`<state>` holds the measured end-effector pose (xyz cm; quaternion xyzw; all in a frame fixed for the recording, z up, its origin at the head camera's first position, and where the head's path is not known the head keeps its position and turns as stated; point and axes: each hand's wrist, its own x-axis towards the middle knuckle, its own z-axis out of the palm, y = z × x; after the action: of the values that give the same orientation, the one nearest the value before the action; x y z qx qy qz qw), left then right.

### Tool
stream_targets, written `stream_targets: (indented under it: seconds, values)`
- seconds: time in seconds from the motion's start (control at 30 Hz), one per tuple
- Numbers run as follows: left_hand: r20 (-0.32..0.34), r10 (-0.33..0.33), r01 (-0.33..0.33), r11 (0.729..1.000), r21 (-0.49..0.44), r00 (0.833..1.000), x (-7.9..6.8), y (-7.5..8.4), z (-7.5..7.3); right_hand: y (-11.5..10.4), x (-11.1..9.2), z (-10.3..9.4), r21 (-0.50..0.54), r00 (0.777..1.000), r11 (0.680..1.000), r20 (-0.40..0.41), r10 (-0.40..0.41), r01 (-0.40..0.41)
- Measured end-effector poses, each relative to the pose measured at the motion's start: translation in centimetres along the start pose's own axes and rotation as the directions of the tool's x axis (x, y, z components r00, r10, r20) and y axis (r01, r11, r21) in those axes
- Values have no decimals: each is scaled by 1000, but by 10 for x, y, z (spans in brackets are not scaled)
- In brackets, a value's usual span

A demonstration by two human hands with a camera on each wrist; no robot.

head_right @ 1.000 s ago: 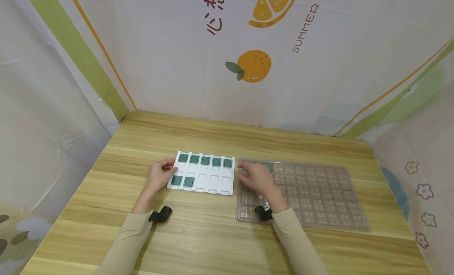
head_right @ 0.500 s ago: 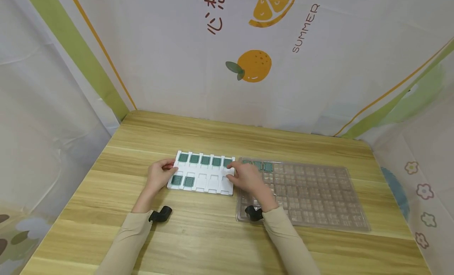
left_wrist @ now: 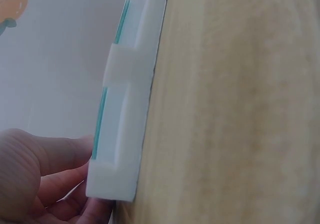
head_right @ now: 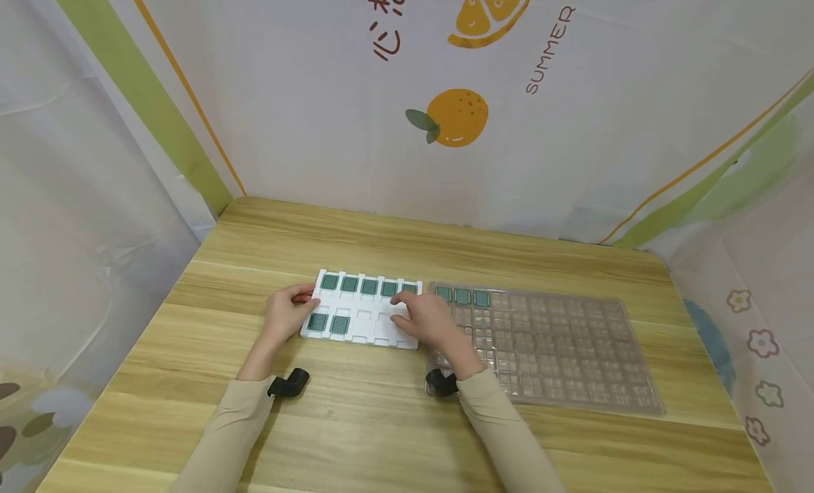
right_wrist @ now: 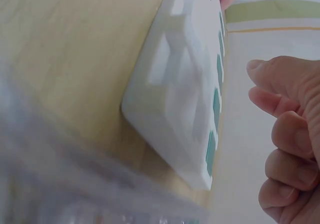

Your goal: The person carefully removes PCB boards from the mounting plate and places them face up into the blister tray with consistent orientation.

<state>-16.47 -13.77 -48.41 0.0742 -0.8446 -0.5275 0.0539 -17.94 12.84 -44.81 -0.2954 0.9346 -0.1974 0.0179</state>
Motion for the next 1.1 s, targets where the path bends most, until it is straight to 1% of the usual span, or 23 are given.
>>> stream_targets:
  seconds: [0.1,0.3,0.63,0.9,1.1]
  values:
    - [-3,5,-5,1000,2,1000,0,0,0,-4,2,2,16,1000,1000,1,-9,9]
    - [-1,1,-1,1000,5,1000,1,0,1,-10,4,7,48,999,998,-23,-47,48]
    - [-7,13,-13,1000,7,1000,1,0,1,-20,10,16,4,994,994,-14,-112,112]
    - [-14,3,-3,1000,4,1000,1,1,0,-32,16,23,-42,991,990,-17,-132,132]
    - [-11,6,-6,1000,3,1000,1,0,0,-44,21,29,-26,990,990,-13,-138,138]
